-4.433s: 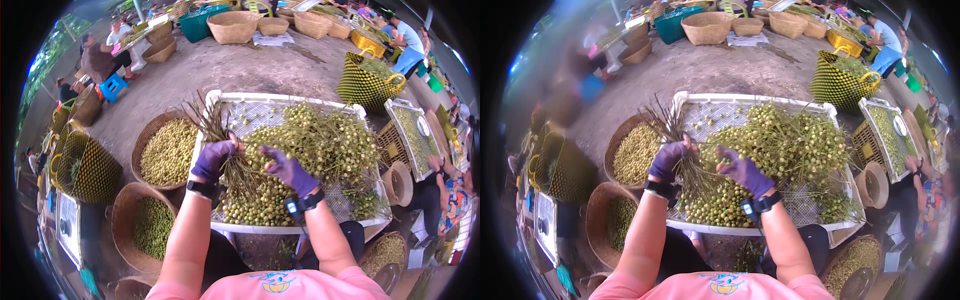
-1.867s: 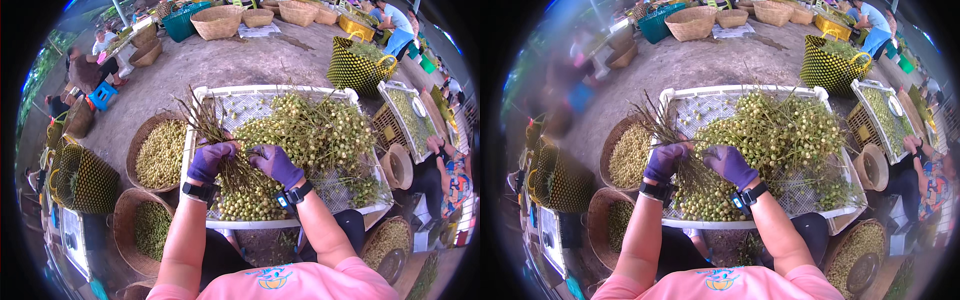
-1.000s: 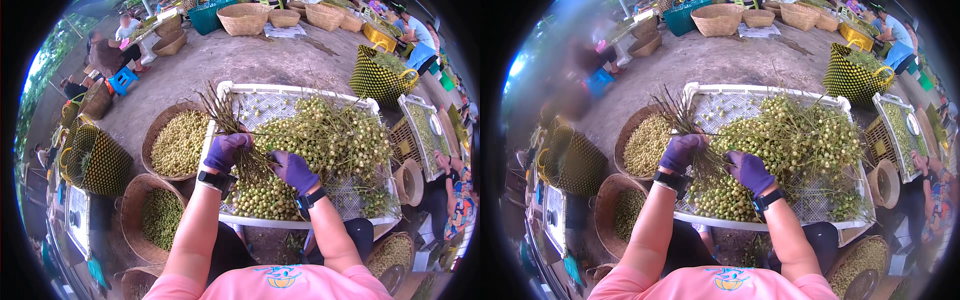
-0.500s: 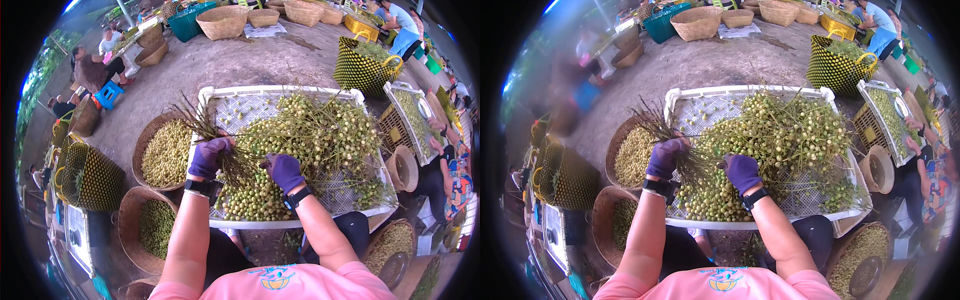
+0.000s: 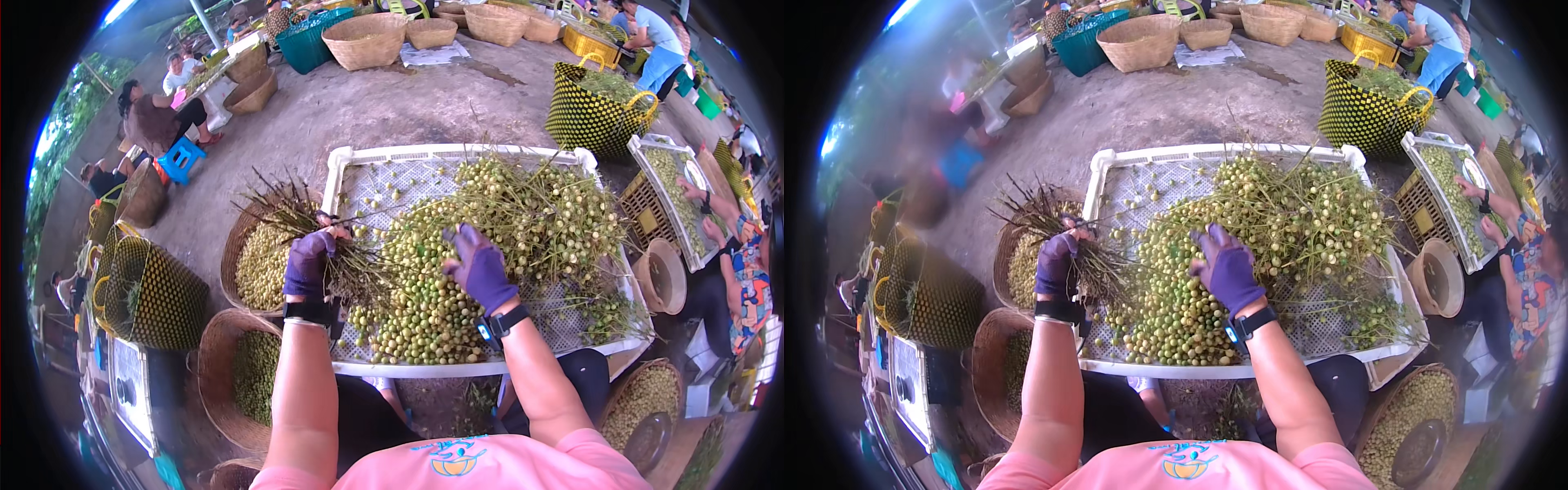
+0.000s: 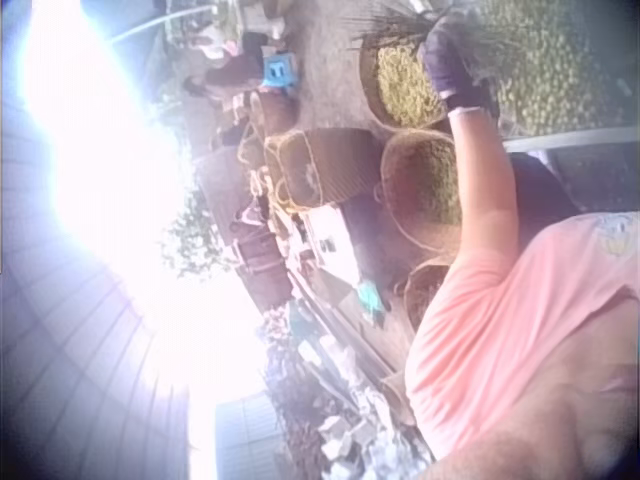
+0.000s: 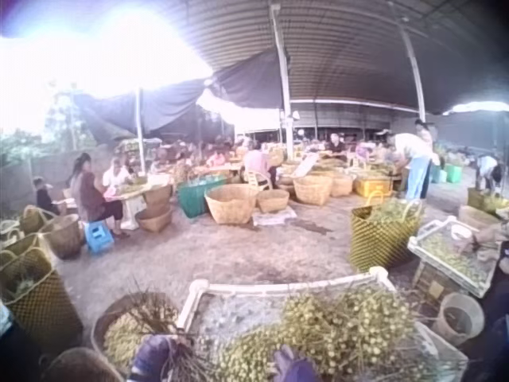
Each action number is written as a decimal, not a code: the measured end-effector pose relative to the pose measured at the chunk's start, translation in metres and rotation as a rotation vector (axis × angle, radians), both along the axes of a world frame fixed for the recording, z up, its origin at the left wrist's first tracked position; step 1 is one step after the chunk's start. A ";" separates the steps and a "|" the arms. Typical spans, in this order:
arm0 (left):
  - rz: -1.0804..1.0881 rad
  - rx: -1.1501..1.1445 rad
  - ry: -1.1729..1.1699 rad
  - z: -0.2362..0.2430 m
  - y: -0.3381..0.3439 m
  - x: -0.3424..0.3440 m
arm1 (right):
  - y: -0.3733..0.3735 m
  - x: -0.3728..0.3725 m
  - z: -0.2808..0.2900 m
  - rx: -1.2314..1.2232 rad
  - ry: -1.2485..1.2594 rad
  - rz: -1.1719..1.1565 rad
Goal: Picking small green fruits from stems and placing them into a crate.
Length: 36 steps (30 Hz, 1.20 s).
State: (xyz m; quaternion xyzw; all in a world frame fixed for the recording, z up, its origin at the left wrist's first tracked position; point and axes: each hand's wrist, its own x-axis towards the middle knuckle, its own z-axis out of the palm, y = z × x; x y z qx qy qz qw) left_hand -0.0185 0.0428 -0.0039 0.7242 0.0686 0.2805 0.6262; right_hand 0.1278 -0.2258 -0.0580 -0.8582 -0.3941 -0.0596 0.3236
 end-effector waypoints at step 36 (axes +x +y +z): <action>-0.184 -0.862 -0.310 -0.009 -0.002 0.018 | -0.006 -0.001 0.026 0.200 0.527 0.310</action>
